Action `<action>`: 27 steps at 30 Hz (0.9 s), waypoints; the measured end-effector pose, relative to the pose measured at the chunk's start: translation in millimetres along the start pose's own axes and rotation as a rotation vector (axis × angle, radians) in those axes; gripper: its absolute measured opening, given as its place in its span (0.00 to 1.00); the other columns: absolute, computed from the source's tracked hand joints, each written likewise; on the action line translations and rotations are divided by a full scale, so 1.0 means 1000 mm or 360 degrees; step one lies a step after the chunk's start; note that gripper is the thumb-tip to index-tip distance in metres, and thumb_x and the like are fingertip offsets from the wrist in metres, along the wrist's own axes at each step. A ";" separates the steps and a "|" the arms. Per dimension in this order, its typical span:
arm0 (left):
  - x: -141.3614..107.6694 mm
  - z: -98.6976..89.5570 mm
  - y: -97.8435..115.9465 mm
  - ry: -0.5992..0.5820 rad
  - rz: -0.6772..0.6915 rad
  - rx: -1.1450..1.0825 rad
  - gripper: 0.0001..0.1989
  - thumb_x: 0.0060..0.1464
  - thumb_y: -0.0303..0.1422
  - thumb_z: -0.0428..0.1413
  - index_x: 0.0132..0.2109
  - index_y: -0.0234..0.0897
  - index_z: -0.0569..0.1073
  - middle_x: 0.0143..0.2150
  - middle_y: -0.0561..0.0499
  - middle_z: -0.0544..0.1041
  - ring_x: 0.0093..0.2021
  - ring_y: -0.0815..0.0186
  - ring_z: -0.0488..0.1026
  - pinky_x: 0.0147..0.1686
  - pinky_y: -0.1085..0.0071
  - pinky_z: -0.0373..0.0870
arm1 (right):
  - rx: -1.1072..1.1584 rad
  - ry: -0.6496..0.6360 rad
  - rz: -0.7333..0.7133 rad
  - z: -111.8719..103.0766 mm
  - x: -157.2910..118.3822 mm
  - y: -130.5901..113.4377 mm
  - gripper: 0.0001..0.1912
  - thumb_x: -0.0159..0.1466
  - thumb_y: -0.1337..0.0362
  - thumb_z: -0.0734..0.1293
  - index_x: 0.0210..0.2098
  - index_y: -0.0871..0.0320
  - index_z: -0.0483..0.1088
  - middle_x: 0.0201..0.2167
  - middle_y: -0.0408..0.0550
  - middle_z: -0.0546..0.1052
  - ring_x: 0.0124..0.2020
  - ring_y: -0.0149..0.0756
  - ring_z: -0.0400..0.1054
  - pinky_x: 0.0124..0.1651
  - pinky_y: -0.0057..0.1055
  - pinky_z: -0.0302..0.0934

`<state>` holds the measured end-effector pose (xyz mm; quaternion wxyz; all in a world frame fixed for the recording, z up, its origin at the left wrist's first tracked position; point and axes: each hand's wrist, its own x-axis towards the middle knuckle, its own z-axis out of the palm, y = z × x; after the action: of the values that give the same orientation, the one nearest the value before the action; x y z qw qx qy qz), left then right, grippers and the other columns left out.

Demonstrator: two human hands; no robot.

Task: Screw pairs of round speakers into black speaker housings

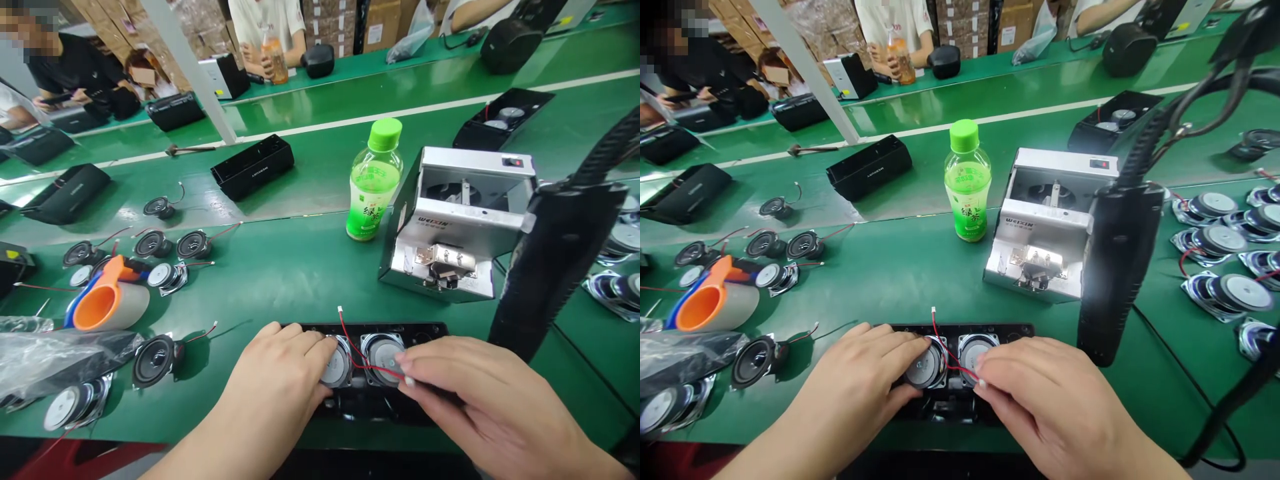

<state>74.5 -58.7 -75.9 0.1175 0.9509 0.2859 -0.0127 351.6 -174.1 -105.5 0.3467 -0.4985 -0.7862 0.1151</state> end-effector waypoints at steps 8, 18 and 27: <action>0.001 -0.006 0.001 -0.0075 -0.0001 -0.0075 0.30 0.52 0.29 0.78 0.60 0.39 0.80 0.52 0.47 0.88 0.44 0.49 0.84 0.43 0.51 0.77 | -0.0375 -0.0367 -0.0084 -0.006 0.011 0.004 0.14 0.81 0.61 0.62 0.63 0.53 0.71 0.54 0.44 0.85 0.50 0.40 0.82 0.48 0.43 0.80; -0.002 0.003 -0.002 -0.0011 -0.0032 -0.0186 0.26 0.56 0.31 0.76 0.59 0.40 0.80 0.49 0.49 0.88 0.43 0.50 0.83 0.42 0.51 0.73 | -0.0403 -0.0483 -0.0226 -0.004 0.019 0.009 0.15 0.83 0.63 0.59 0.64 0.54 0.71 0.55 0.44 0.85 0.51 0.38 0.83 0.51 0.43 0.80; -0.002 0.004 -0.004 0.0046 -0.0025 -0.0167 0.26 0.54 0.31 0.78 0.58 0.41 0.81 0.48 0.51 0.88 0.42 0.52 0.83 0.43 0.53 0.72 | -0.0365 -0.0513 -0.0101 -0.006 0.022 0.003 0.15 0.84 0.61 0.57 0.61 0.52 0.73 0.53 0.43 0.84 0.50 0.38 0.82 0.51 0.42 0.80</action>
<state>70.8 -57.6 -79.9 0.1629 0.9413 0.2952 0.0151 352.4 -154.1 -92.9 0.1609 -0.4846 -0.8548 0.0922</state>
